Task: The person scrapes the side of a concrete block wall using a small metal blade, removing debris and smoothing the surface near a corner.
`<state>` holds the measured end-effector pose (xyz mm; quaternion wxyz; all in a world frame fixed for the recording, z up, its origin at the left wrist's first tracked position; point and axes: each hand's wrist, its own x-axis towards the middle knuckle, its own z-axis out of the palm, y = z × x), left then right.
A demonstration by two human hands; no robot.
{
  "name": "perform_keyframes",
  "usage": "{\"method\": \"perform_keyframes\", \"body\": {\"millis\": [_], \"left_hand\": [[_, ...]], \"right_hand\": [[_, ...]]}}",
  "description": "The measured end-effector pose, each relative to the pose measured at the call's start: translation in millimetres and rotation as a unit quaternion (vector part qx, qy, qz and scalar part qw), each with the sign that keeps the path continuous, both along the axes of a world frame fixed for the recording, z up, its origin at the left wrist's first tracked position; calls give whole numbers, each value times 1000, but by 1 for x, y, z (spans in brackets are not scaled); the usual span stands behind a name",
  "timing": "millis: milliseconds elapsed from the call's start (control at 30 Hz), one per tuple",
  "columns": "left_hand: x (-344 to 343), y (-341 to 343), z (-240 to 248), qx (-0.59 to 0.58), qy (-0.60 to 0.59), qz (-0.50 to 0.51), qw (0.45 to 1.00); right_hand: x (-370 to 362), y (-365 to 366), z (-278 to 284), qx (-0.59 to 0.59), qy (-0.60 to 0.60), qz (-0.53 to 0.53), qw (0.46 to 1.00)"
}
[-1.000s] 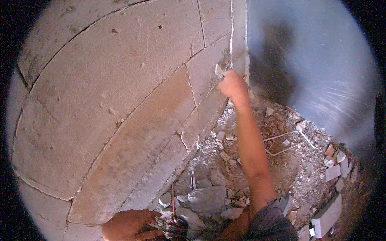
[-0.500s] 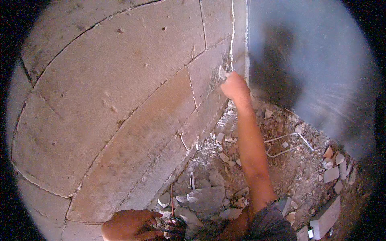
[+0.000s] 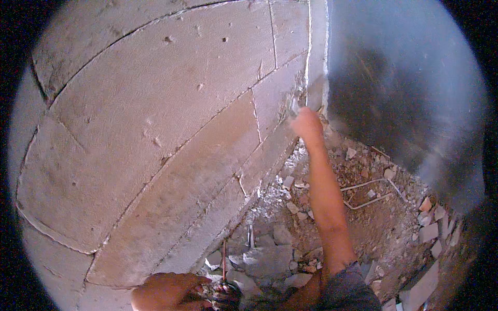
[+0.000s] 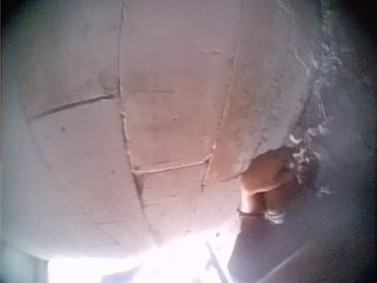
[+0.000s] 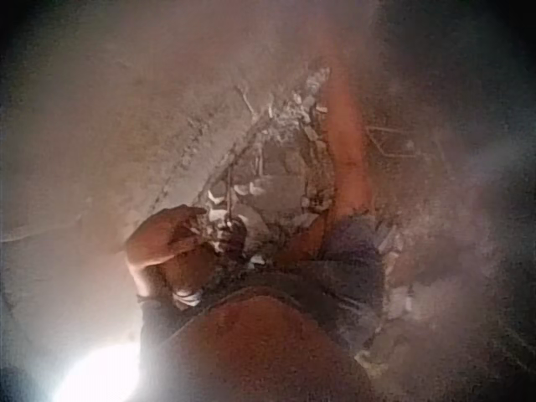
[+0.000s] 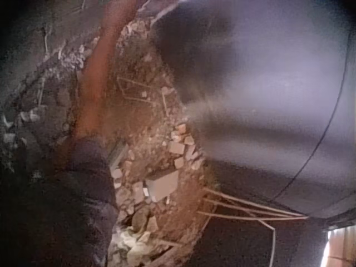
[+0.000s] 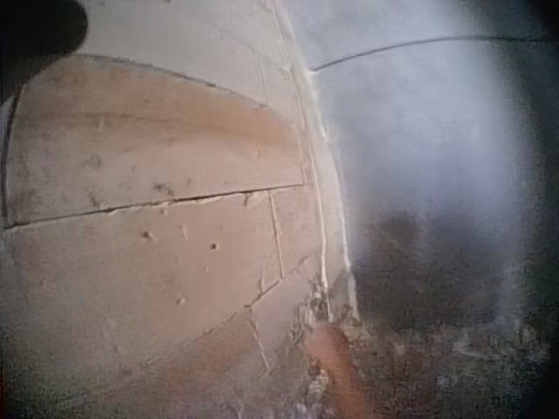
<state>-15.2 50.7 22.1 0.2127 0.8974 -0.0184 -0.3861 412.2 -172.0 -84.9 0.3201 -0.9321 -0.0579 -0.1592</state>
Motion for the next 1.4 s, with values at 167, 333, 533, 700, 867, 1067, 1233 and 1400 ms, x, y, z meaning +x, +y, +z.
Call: {"method": "perform_keyframes", "body": {"millis": [167, 333, 533, 700, 867, 1067, 1233, 1400], "left_hand": [[-9, 18, -17, -51, -33, -59, 996], [-3, 8, -7, -27, -28, -20, 999], [-11, 3, 0, -18, -102, 5, 995], [-3, 27, -26, -101, 94, -119, 983], [-1, 4, -4, -4, -43, -47, 998], [-7, 13, -15, -65, -82, -42, 994], [-1, 7, -5, -46, -72, -12, 996], [-1, 4, 1, -67, -29, 12, 997]], "right_hand": [[-21, -12, 27, -12, 18, 9, 1000], [-16, 5, 28, -9, -54, 66, 996], [11, 4, -17, 4, -29, -15, 999], [1, -29, 9, 30, 38, 39, 998], [-72, -47, 81, 8, -20, 89, 996], [-15, 9, 19, -78, 23, 89, 993], [33, 3, -66, -37, -77, 37, 996], [5, -30, -2, -4, 87, 77, 993]]}}
